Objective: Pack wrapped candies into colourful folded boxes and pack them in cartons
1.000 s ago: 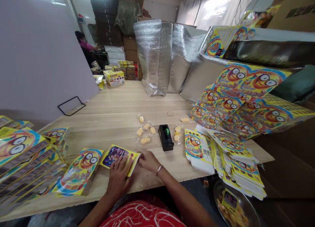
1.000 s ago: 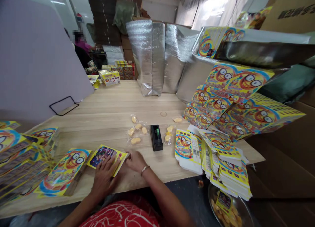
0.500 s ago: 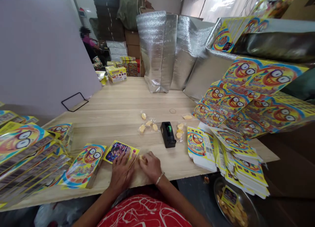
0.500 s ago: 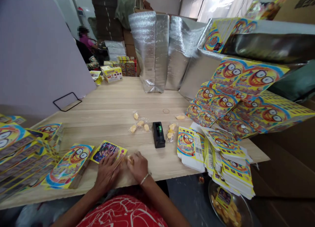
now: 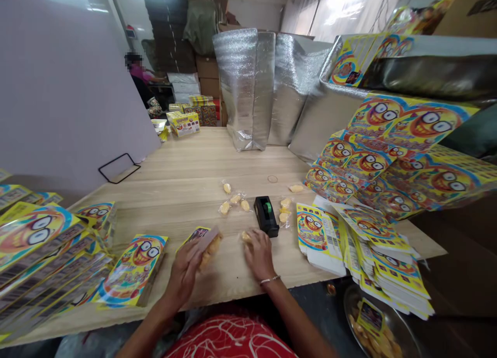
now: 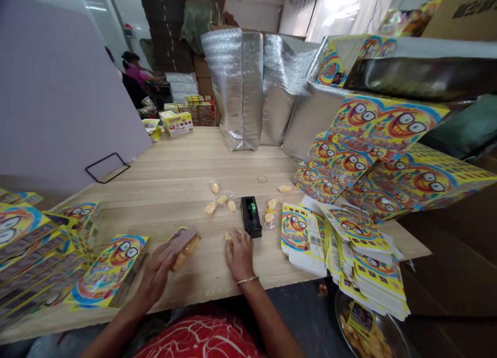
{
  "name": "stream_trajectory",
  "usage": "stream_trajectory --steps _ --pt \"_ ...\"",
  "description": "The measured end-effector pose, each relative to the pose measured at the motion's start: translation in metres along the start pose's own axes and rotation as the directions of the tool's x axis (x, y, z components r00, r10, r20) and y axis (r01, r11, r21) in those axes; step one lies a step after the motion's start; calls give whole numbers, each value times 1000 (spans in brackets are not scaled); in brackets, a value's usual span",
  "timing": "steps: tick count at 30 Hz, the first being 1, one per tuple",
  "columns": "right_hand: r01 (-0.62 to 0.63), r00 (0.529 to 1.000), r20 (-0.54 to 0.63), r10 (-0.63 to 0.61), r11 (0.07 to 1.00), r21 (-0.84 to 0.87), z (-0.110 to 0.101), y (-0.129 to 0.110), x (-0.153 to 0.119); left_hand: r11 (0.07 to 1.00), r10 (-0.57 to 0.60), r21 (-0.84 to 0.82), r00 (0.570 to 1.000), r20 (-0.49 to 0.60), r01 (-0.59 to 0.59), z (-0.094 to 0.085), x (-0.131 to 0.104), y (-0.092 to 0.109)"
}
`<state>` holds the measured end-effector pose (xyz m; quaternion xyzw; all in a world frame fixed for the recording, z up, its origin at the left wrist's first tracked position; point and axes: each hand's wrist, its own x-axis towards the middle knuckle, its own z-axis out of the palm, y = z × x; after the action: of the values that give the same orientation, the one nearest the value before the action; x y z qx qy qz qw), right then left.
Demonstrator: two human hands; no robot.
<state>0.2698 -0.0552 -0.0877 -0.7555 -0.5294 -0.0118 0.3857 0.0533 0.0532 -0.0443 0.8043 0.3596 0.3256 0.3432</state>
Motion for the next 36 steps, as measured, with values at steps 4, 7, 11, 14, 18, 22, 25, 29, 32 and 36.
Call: stream_trajectory --steps 4,7,11,14,18,22,25,29,32,36 --pt "135 991 -44 -128 951 279 -14 -37 12 961 -205 -177 976 65 214 -29 22 27" --pt "95 988 54 -145 843 529 -17 -71 14 938 -248 -220 963 106 266 -42 28 29" --pt "-143 979 206 -9 691 709 -20 -91 11 783 -274 -449 887 372 430 -49 12 30" --pt "16 982 141 -125 802 597 -37 -96 13 577 -237 -593 810 537 562 -51 -6 40" --pt "428 840 152 -521 808 404 -65 -110 28 582 -218 -561 778 589 588 -54 -15 59" --pt "457 760 279 -587 788 412 -76 -119 38 527 -226 -580 761 608 621 -52 -17 73" --pt "397 719 369 -589 784 477 -78 -118 37 493 -195 -631 783 591 599 -42 -20 78" --pt "307 702 448 -554 803 511 -81 -112 39 478 -209 -642 788 579 599 -31 -21 77" --pt "195 879 295 -373 848 492 -67 -87 38 442 -306 -640 776 551 629 -33 -21 71" --pt "4 989 145 -23 991 131 -25 -26 27 312 -367 -687 750 551 657 -43 -27 62"
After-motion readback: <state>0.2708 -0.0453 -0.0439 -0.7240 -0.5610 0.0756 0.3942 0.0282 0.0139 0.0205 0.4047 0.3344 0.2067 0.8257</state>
